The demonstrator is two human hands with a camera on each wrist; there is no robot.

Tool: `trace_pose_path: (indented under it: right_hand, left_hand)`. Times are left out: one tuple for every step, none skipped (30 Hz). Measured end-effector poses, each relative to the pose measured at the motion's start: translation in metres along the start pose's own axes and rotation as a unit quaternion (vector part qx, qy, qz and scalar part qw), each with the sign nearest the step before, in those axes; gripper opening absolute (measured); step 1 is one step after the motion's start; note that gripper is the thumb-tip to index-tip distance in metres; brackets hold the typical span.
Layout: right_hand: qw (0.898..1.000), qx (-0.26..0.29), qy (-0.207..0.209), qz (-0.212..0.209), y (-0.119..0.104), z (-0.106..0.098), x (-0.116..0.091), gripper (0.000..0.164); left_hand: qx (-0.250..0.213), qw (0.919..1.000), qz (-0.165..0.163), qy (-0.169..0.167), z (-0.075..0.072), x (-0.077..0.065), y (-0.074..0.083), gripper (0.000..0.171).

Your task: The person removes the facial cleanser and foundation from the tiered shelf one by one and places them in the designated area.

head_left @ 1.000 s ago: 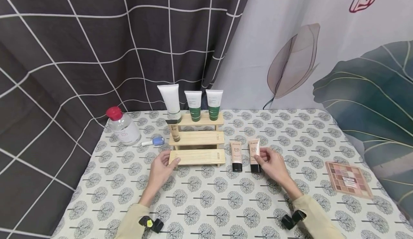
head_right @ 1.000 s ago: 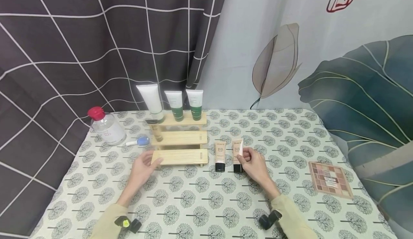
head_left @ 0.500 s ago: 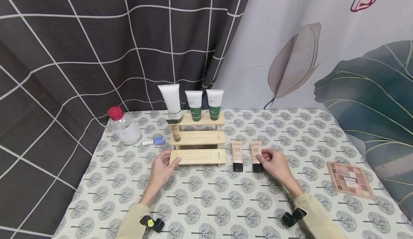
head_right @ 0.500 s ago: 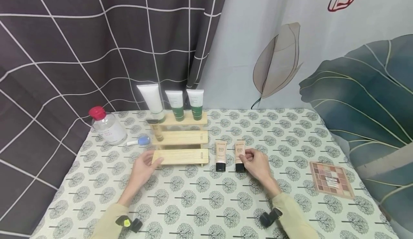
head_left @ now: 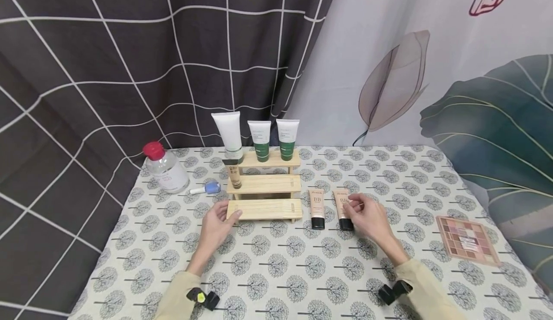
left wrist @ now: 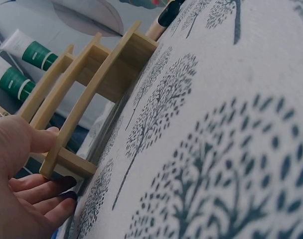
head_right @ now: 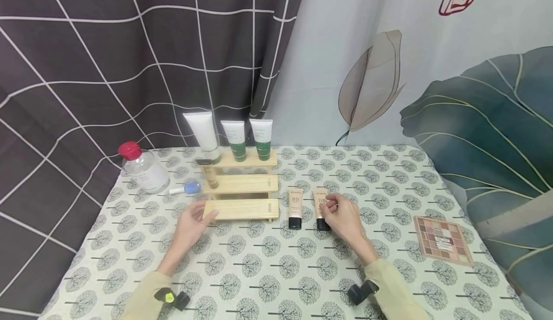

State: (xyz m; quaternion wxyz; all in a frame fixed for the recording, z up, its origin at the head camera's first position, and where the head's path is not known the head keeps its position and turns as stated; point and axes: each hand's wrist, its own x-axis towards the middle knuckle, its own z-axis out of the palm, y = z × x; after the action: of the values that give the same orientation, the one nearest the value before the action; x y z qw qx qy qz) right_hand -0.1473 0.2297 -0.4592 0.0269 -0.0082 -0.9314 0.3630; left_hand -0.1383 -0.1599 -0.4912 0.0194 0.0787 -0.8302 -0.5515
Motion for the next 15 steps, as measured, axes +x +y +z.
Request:
trace_pose_path:
  right_hand:
    - [1.0, 0.005, 0.002, -0.007, -0.004, -0.001, 0.0, 0.035]
    - [1.0, 0.009, 0.004, -0.015, -0.008, -0.001, 0.001, 0.035]
    - [1.0, 0.016, 0.007, -0.024, -0.012, -0.002, 0.001, 0.034]
    - [0.999, 0.023, 0.008, -0.032, -0.016, -0.002, 0.002, 0.033]
    - [0.999, 0.03, 0.011, -0.038, -0.02, -0.002, 0.003, 0.033]
    - [0.998, 0.037, 0.011, -0.042, -0.024, -0.003, 0.003, 0.033]
    - [0.998, 0.044, 0.013, -0.046, -0.028, -0.003, 0.004, 0.033]
    - [0.997, 0.05, 0.014, -0.049, -0.031, -0.002, 0.005, 0.033]
    - [0.997, 0.055, 0.016, -0.052, -0.035, -0.002, 0.006, 0.033]
    - [0.997, 0.059, 0.018, -0.055, -0.038, -0.001, 0.007, 0.033]
    - [0.996, 0.063, 0.019, -0.057, -0.042, 0.0, 0.008, 0.033]
    - [0.996, 0.066, 0.021, -0.06, -0.046, 0.001, 0.009, 0.033]
    - [0.995, 0.071, 0.023, -0.062, -0.049, 0.002, 0.01, 0.032]
    - [0.995, 0.076, 0.022, -0.065, -0.053, 0.004, 0.011, 0.032]
    - [0.994, 0.082, 0.021, -0.068, -0.056, 0.005, 0.012, 0.032]
  left_hand:
    - [0.001, 1.0, 0.0, 0.0, 0.0, 0.0, 0.0, 0.055]
    - [0.0, 1.0, 0.0, 0.0, 0.0, 0.0, 0.001, 0.055]
    - [0.001, 1.0, 0.0, 0.0, 0.0, -0.001, 0.001, 0.055]
    - [0.0, 1.0, 0.001, 0.0, 0.0, -0.001, 0.001, 0.054]
    - [0.0, 1.0, 0.002, 0.0, 0.0, -0.001, 0.002, 0.054]
    - [-0.001, 1.0, 0.002, 0.0, 0.0, -0.001, 0.002, 0.054]
    - [-0.001, 1.0, 0.002, -0.001, 0.0, -0.002, 0.002, 0.054]
    - [-0.002, 1.0, 0.002, -0.001, 0.0, -0.002, 0.003, 0.054]
    - [-0.002, 1.0, 0.002, 0.0, 0.0, -0.002, 0.003, 0.054]
    - [-0.001, 1.0, 0.002, 0.0, 0.0, -0.002, 0.003, 0.054]
    - [-0.001, 1.0, 0.002, 0.0, 0.0, -0.002, 0.003, 0.054]
    - [-0.001, 1.0, 0.003, 0.001, 0.0, -0.002, 0.002, 0.054]
    - [0.0, 1.0, 0.004, 0.002, 0.0, -0.002, 0.002, 0.054]
    - [-0.001, 1.0, 0.005, 0.002, 0.0, -0.002, 0.002, 0.054]
    - [0.0, 1.0, 0.006, 0.001, 0.0, -0.001, 0.002, 0.054]
